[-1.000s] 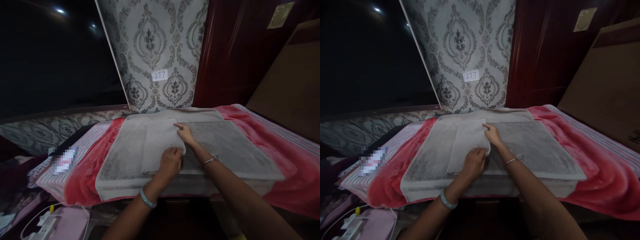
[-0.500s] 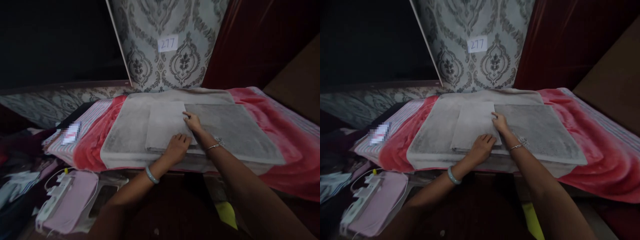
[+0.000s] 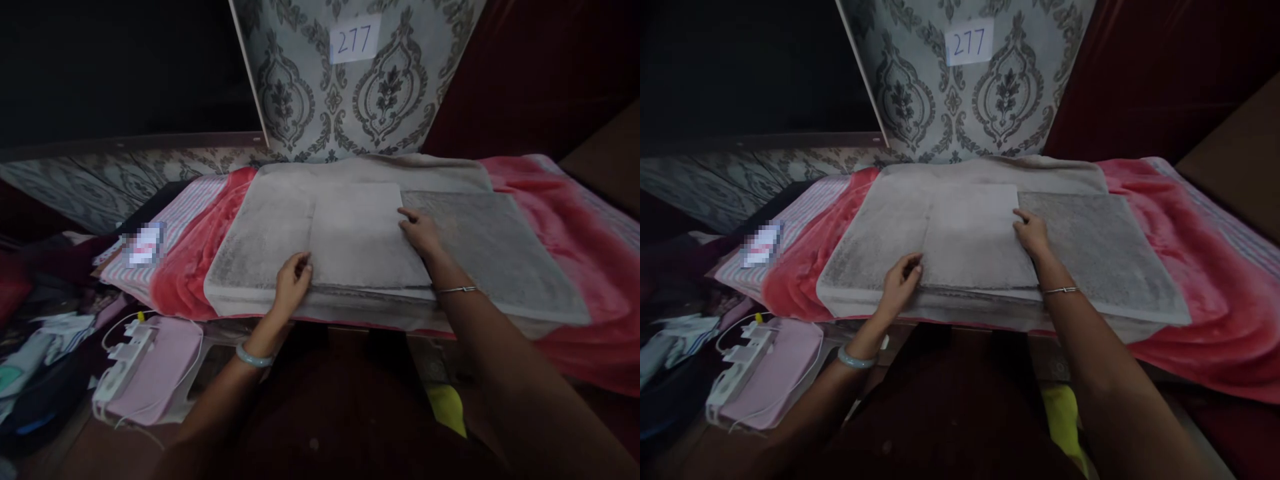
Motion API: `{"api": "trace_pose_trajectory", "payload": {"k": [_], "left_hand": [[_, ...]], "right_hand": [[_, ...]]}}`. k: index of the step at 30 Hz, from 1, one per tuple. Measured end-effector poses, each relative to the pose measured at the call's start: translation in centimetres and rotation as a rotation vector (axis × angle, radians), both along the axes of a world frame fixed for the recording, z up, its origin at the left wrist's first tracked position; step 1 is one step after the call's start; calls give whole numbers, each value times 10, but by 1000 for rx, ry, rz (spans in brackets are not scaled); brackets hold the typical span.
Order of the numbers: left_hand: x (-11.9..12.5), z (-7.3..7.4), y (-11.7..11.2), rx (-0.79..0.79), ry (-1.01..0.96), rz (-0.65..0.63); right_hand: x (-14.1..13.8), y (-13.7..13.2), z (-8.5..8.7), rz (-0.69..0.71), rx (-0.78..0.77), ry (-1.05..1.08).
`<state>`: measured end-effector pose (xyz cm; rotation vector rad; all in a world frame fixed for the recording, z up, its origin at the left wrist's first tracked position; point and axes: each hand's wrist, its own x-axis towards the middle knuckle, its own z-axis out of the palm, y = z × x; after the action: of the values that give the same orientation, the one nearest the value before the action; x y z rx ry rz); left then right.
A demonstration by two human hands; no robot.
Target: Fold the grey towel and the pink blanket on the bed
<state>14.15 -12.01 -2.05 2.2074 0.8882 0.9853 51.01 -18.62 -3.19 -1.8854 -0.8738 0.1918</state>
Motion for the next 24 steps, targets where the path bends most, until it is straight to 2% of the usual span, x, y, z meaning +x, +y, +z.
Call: {"api": "trace_pose_trajectory", "payload": {"k": [3, 7, 11, 15, 18, 21, 24], "left_hand": [[7, 5, 14, -152, 65, 22], [20, 18, 18, -147, 221, 54], [24, 24, 16, -144, 319, 80], [20, 26, 22, -143, 311, 36], [21, 32, 36, -178, 276, 2], [32, 39, 56, -218, 204, -6], [53, 47, 81, -283, 150, 0]], "right_hand": [[-2, 2, 2, 18, -25, -38], [-5, 4, 12, 9, -83, -71], [-9, 2, 20, -30, -136, -116], [-13, 0, 22, -10, -253, -166], [-13, 3, 26, -13, -268, -178], [-7, 11, 35, -23, -288, -187], [3, 24, 46, -47, -317, -186]]}}
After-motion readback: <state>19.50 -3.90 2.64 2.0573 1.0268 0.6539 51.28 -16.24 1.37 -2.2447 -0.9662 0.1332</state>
